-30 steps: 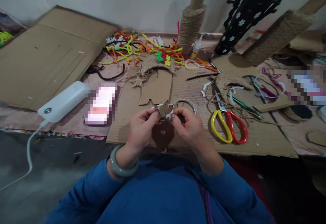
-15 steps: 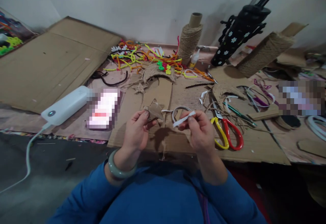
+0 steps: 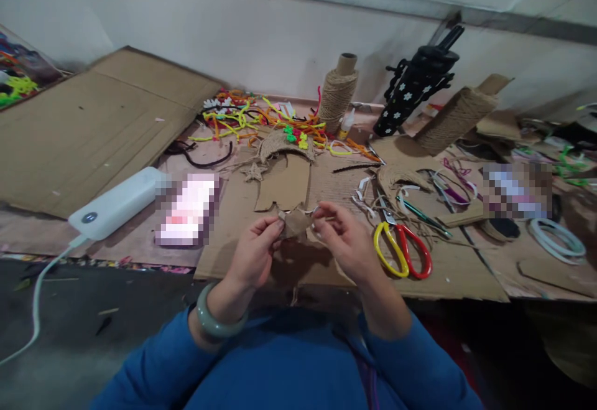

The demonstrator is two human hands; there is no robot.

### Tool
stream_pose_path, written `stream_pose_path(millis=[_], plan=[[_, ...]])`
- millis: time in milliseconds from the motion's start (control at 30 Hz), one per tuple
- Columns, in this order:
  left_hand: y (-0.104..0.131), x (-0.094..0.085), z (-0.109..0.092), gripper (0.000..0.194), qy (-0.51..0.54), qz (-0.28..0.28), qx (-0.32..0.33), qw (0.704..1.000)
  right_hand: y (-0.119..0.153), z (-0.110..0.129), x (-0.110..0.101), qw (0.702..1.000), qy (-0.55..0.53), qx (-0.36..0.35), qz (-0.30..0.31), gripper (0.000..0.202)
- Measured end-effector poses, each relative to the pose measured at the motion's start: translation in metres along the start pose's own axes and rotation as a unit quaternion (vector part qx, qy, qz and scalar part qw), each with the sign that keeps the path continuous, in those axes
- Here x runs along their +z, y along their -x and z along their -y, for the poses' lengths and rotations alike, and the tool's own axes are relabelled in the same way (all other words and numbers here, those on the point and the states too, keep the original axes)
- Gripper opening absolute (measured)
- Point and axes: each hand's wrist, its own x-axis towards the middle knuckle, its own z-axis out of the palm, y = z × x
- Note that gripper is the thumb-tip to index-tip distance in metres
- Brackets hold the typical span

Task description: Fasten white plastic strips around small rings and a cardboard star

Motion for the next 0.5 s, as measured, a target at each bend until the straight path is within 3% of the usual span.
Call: stream_pose_path(millis=[67,200,333,500], plan=[[0.001,-0.001,0.001,0.029,-0.001,0.009,-0.006,1.000,0.000,0.000,0.010,0.994,-0.084,0.058,0.050,0.025],[0.003,-0.002,0.004,0.030,-0.001,0.039,0.003,0.999,0.000,-0.001,0.016,0.984,-0.133,0.105,0.057,0.014],[0.004,-0.001,0.004,0.027,-0.025,0.034,0.031,0.999,0.005,0.004,0.011,0.990,-0.086,0.089,0.072,0.008],[0.006,0.001,0.002,0.025,-0.044,0.019,0.018,0.999,0.010,0.009,0.003,0.992,-0.063,0.064,0.089,0.008]])
